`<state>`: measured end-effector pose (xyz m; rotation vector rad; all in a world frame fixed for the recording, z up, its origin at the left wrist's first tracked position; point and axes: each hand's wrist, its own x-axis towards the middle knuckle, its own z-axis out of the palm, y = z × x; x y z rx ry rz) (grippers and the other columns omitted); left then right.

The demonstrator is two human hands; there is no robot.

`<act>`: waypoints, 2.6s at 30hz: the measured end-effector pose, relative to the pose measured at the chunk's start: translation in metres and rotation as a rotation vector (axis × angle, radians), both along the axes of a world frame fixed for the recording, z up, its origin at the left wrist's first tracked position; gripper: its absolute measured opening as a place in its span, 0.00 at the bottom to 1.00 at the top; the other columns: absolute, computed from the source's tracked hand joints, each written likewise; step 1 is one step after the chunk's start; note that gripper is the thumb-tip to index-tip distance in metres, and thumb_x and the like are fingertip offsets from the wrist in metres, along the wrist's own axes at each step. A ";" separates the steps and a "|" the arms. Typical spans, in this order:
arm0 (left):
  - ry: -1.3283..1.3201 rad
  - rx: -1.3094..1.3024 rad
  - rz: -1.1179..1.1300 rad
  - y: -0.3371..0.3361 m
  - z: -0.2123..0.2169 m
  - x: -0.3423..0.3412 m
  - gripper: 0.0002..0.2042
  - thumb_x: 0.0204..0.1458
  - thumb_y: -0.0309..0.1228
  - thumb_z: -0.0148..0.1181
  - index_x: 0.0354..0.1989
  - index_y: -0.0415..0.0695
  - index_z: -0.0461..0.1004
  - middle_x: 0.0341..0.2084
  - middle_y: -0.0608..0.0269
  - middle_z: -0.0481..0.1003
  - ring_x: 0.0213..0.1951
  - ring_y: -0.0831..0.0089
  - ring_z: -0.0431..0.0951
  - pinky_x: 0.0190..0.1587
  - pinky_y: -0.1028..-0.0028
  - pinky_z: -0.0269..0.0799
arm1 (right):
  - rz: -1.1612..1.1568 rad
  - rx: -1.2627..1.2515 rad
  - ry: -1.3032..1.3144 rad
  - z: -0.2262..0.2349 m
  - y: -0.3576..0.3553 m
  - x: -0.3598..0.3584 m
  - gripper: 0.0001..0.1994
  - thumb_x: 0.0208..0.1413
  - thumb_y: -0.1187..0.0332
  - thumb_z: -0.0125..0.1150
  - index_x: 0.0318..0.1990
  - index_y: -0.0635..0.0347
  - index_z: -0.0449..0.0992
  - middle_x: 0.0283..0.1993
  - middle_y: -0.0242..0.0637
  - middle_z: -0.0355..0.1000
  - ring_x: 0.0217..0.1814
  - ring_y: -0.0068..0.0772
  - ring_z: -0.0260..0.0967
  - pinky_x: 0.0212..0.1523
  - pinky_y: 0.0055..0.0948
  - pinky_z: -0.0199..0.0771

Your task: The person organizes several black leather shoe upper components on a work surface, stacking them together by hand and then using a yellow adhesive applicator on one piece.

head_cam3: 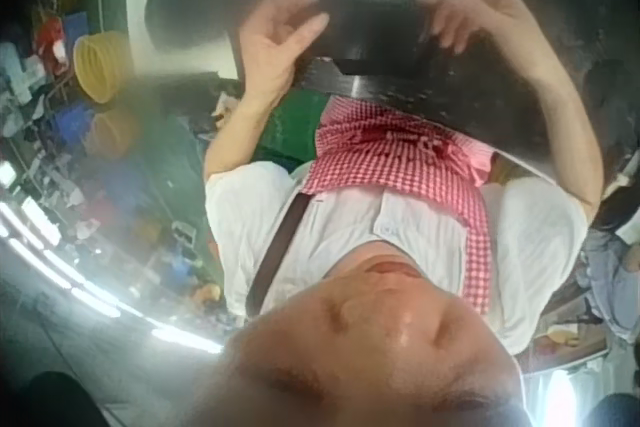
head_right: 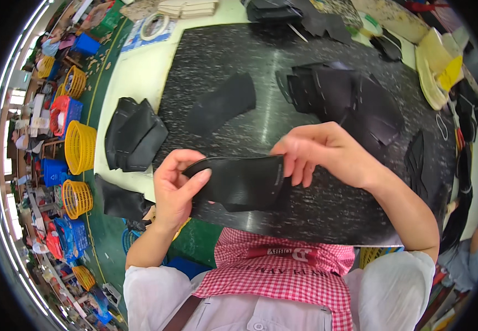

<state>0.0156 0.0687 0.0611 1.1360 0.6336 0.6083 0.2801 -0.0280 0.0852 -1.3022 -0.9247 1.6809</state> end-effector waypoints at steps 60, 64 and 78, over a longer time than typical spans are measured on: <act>1.203 1.598 -0.015 0.062 0.009 -0.083 0.30 0.51 0.38 0.58 0.64 0.44 0.60 0.67 0.50 0.54 0.69 0.50 0.47 0.67 0.48 0.36 | -0.469 0.424 -1.395 -0.023 -0.100 0.046 0.20 0.44 0.69 0.69 0.46 0.60 0.72 0.41 0.39 0.68 0.43 0.40 0.67 0.44 0.34 0.68; 0.868 1.763 0.022 0.036 0.013 -0.045 0.26 0.48 0.33 0.60 0.59 0.47 0.67 0.63 0.51 0.60 0.66 0.53 0.56 0.67 0.48 0.39 | -0.300 0.352 -1.046 -0.012 -0.100 0.044 0.14 0.45 0.71 0.68 0.41 0.61 0.75 0.33 0.36 0.66 0.36 0.33 0.65 0.39 0.31 0.68; 0.217 1.685 -0.391 0.017 0.004 0.172 0.24 0.46 0.24 0.61 0.55 0.41 0.69 0.56 0.55 0.68 0.58 0.59 0.67 0.62 0.54 0.54 | -0.233 0.457 -1.455 0.005 -0.082 0.100 0.30 0.40 0.71 0.70 0.55 0.57 0.68 0.53 0.39 0.68 0.54 0.42 0.66 0.56 0.39 0.61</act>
